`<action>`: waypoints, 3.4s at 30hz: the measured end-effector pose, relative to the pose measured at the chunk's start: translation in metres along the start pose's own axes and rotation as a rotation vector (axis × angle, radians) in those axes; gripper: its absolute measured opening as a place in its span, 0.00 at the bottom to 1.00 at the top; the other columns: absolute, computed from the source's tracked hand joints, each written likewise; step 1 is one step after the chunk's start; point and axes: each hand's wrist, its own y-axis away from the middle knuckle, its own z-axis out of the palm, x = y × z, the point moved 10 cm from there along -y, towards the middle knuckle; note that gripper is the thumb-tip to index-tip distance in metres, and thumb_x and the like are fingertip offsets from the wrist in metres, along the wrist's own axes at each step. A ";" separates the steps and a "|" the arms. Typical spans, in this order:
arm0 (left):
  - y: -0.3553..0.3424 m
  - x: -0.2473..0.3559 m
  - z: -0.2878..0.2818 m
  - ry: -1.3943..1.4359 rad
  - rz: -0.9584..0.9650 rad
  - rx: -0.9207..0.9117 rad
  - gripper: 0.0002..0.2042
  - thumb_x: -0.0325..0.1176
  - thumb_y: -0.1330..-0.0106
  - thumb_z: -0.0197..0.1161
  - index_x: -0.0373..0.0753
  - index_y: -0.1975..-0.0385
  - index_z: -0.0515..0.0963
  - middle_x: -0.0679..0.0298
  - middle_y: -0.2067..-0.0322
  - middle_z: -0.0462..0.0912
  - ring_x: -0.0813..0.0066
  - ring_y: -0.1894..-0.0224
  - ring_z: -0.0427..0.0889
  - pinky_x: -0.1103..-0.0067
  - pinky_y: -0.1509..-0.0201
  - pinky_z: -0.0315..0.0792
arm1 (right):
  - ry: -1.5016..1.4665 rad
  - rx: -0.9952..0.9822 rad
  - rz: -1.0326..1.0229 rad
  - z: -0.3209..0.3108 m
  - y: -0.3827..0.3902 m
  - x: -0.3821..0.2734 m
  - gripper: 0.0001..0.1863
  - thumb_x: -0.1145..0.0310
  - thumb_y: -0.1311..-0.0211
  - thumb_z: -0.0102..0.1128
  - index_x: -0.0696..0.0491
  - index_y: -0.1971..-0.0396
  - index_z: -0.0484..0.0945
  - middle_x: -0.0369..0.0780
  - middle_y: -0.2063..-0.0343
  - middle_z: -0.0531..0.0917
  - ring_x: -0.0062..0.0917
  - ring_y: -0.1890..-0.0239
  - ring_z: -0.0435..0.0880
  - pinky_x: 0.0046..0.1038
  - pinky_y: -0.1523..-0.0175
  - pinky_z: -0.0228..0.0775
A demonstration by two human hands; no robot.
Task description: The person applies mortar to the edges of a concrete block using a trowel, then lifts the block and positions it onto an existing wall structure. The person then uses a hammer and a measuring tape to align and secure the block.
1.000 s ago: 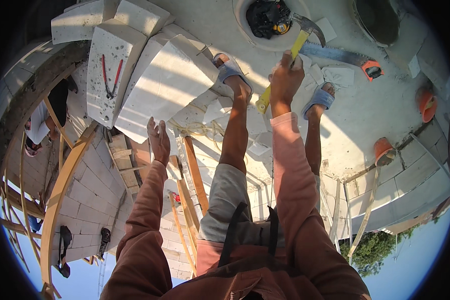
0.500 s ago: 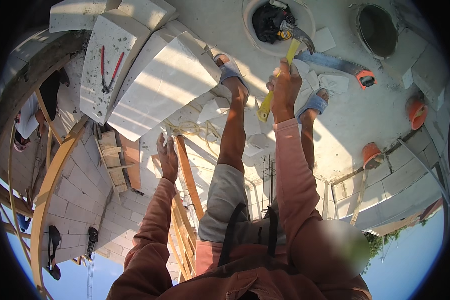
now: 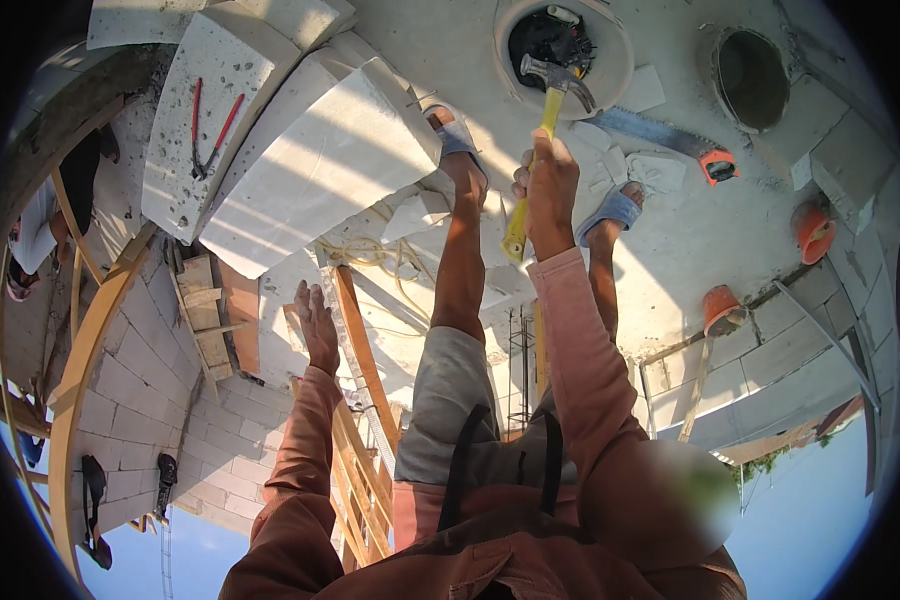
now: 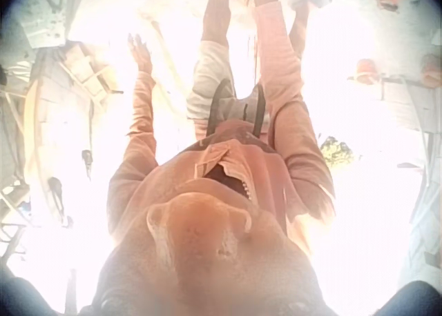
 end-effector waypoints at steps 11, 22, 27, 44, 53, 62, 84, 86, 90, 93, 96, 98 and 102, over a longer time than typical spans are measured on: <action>-0.180 -0.002 -0.164 0.157 -0.042 0.332 0.32 0.57 0.24 0.49 0.43 0.28 0.58 0.61 0.32 0.66 0.63 0.30 0.64 0.65 0.26 0.55 | 1.108 0.461 -0.634 -0.078 -0.095 -0.084 0.22 0.62 0.28 0.58 0.64 0.45 0.73 0.43 0.69 0.79 0.37 0.68 0.83 0.35 0.60 0.78; -0.305 0.036 -0.185 0.147 -0.197 0.241 0.36 0.62 0.28 0.50 0.33 0.38 0.72 0.50 0.44 0.79 0.54 0.46 0.82 0.62 0.44 0.78 | 0.097 -0.447 0.045 0.097 -0.002 0.183 0.31 0.62 0.34 0.69 0.51 0.35 0.66 0.42 0.42 0.75 0.28 0.40 0.74 0.33 0.34 0.65; -0.359 -0.014 -0.263 0.298 -0.171 0.168 0.41 0.68 0.35 0.55 0.40 0.33 0.68 0.56 0.38 0.74 0.62 0.38 0.74 0.71 0.38 0.67 | -0.294 -0.410 0.234 0.133 -0.005 0.214 0.20 0.67 0.34 0.66 0.48 0.44 0.74 0.34 0.47 0.80 0.28 0.43 0.77 0.38 0.34 0.67; -0.316 -0.114 -0.181 -0.177 -0.496 0.016 0.38 0.66 0.37 0.54 0.42 0.36 0.73 0.55 0.43 0.78 0.58 0.45 0.78 0.62 0.42 0.73 | -0.060 0.126 0.049 0.084 0.042 0.046 0.31 0.54 0.43 0.72 0.55 0.46 0.72 0.38 0.51 0.78 0.28 0.48 0.77 0.27 0.42 0.67; -0.287 -0.136 -0.114 -0.122 -0.508 -0.037 0.39 0.67 0.35 0.55 0.34 0.40 0.78 0.55 0.48 0.82 0.61 0.50 0.80 0.71 0.43 0.71 | 0.462 0.389 -0.051 0.102 0.036 -0.014 0.65 0.41 0.59 0.78 0.71 0.35 0.50 0.61 0.41 0.60 0.53 0.37 0.62 0.49 0.31 0.56; -0.238 -0.101 -0.165 0.298 -0.228 -0.115 0.40 0.64 0.36 0.61 0.38 0.34 0.70 0.54 0.39 0.76 0.48 0.42 0.76 0.61 0.36 0.69 | 0.606 0.335 -0.170 0.202 0.072 -0.043 0.67 0.41 0.53 0.74 0.76 0.32 0.43 0.63 0.38 0.59 0.53 0.32 0.55 0.45 0.26 0.46; 0.026 -0.029 -0.040 1.092 -0.641 -0.322 0.28 0.52 0.26 0.57 0.37 0.37 0.70 0.53 0.43 0.81 0.52 0.45 0.83 0.52 0.45 0.80 | 0.836 0.138 -0.034 0.234 0.206 0.090 0.76 0.45 0.55 0.77 0.62 0.27 0.23 0.65 0.36 0.51 0.61 0.33 0.55 0.51 0.29 0.52; 0.044 -0.014 -0.029 1.182 -0.652 -0.277 0.29 0.53 0.27 0.58 0.38 0.35 0.67 0.51 0.42 0.78 0.50 0.44 0.82 0.51 0.43 0.79 | 0.882 0.093 -0.006 0.230 0.198 0.075 0.74 0.51 0.54 0.76 0.58 0.26 0.21 0.64 0.39 0.54 0.60 0.37 0.60 0.52 0.32 0.56; 0.081 0.028 -0.020 1.182 -0.583 -0.382 0.30 0.53 0.27 0.57 0.38 0.34 0.66 0.51 0.42 0.78 0.50 0.43 0.81 0.50 0.43 0.78 | 0.845 0.054 0.116 0.218 0.193 0.048 0.73 0.53 0.56 0.76 0.57 0.25 0.23 0.65 0.37 0.52 0.64 0.34 0.56 0.51 0.29 0.54; 0.122 0.078 -0.005 1.112 -0.571 -0.427 0.31 0.53 0.27 0.57 0.39 0.33 0.64 0.50 0.42 0.77 0.48 0.43 0.80 0.49 0.43 0.78 | 0.879 0.012 0.131 0.197 0.171 0.019 0.72 0.49 0.57 0.73 0.50 0.24 0.24 0.67 0.36 0.55 0.64 0.35 0.61 0.55 0.32 0.59; 0.172 0.124 -0.010 1.029 -0.576 -0.518 0.33 0.52 0.29 0.61 0.40 0.32 0.61 0.43 0.37 0.67 0.42 0.37 0.72 0.45 0.40 0.75 | 0.867 -0.053 0.214 0.188 0.176 -0.029 0.72 0.46 0.59 0.72 0.48 0.23 0.27 0.66 0.32 0.51 0.66 0.32 0.58 0.56 0.30 0.56; 0.220 0.147 -0.009 0.987 -0.628 -0.552 0.34 0.53 0.29 0.60 0.36 0.33 0.57 0.38 0.39 0.65 0.37 0.36 0.68 0.39 0.36 0.69 | 0.907 -0.073 0.274 0.162 0.183 -0.057 0.72 0.46 0.61 0.71 0.45 0.22 0.29 0.64 0.33 0.53 0.65 0.33 0.60 0.54 0.31 0.59; 0.274 0.151 -0.036 0.280 -0.483 -0.827 0.34 0.58 0.27 0.56 0.32 0.37 0.63 0.40 0.42 0.74 0.50 0.50 0.83 0.59 0.46 0.81 | 0.900 -0.007 0.280 0.089 0.211 -0.126 0.72 0.49 0.63 0.72 0.40 0.22 0.30 0.60 0.35 0.56 0.61 0.34 0.61 0.53 0.33 0.62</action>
